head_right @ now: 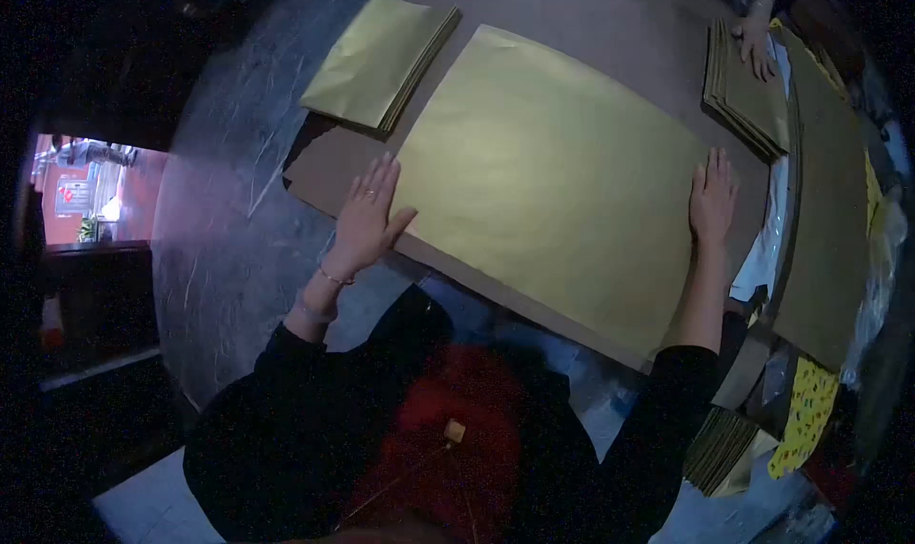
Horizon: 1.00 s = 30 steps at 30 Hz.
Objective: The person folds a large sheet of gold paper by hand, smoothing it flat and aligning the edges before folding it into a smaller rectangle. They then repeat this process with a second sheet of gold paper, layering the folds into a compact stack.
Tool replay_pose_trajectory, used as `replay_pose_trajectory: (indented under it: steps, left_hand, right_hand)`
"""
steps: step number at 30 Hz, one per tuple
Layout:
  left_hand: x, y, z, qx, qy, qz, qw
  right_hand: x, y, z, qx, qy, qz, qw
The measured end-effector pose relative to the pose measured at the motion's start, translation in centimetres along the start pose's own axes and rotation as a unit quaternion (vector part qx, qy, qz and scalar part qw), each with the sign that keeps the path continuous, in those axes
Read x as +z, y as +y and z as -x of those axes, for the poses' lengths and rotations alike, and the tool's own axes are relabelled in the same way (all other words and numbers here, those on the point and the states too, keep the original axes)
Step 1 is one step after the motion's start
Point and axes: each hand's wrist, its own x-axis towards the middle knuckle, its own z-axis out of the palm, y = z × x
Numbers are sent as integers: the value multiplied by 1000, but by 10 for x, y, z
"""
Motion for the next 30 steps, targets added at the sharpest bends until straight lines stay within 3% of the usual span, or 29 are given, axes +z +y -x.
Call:
replay_pose_trajectory:
  steps: [3, 4, 5, 8, 11, 12, 14, 17, 18, 19, 21, 22, 24, 25, 26, 28, 30]
  left_hand:
    - [1, -16, 14, -41, 39, -14, 998]
    - [2, -15, 16, -29, 40, -9, 999]
    - [4, -12, 17, -50, 54, -23, 997]
    - [-2, 20, 16, -42, 110, 14, 993]
    - [-2, 60, 20, 32, 116, 110, 987]
    - [2, 69, 24, 60, 103, 135, 984]
    - [4, 90, 30, 110, 62, 176, 976]
    - [13, 112, 35, 150, 37, 202, 967]
    - [14, 116, 37, 195, 9, 206, 959]
    - [15, 121, 38, 238, -20, 210, 948]
    - [20, 133, 32, 272, -54, 208, 938]
    - [22, 141, 29, 318, -70, 191, 926]
    - [15, 161, 21, 375, -90, 138, 913]
    - [14, 173, 16, 370, -87, 138, 915]
    - [15, 186, 11, 393, -82, 132, 906]
    - [18, 206, 2, 445, -53, 112, 887]
    - [37, 223, 1, 452, -24, 121, 884]
  right_hand:
    - [-14, -5, -4, 4, -26, -1, 1000]
    - [-7, 4, -8, -45, 59, -7, 997]
    - [-7, 18, -18, -35, 64, 2, 997]
    - [-54, -3, -44, 11, -57, 34, 998]
    - [-70, -4, -68, 9, -161, 64, 985]
    - [-79, -9, -69, 19, -150, 71, 986]
    - [-93, -23, -74, 88, -276, -49, 956]
    - [-76, -15, -72, 63, -216, -33, 974]
    - [-88, -27, -57, 13, -126, 20, 992]
    - [-84, -20, -58, 16, -124, 21, 992]
    - [-76, -4, -73, 26, -204, -109, 972]
    - [-78, 5, -76, 25, -205, -109, 972]
    - [-86, 17, -82, -26, -146, -181, 972]
    - [-98, 13, -71, -46, -42, -206, 977]
    - [-115, 9, -72, -54, -43, -205, 976]
    - [-141, 28, -79, 52, -72, -108, 990]
    - [-141, 56, -79, 78, -89, -118, 986]
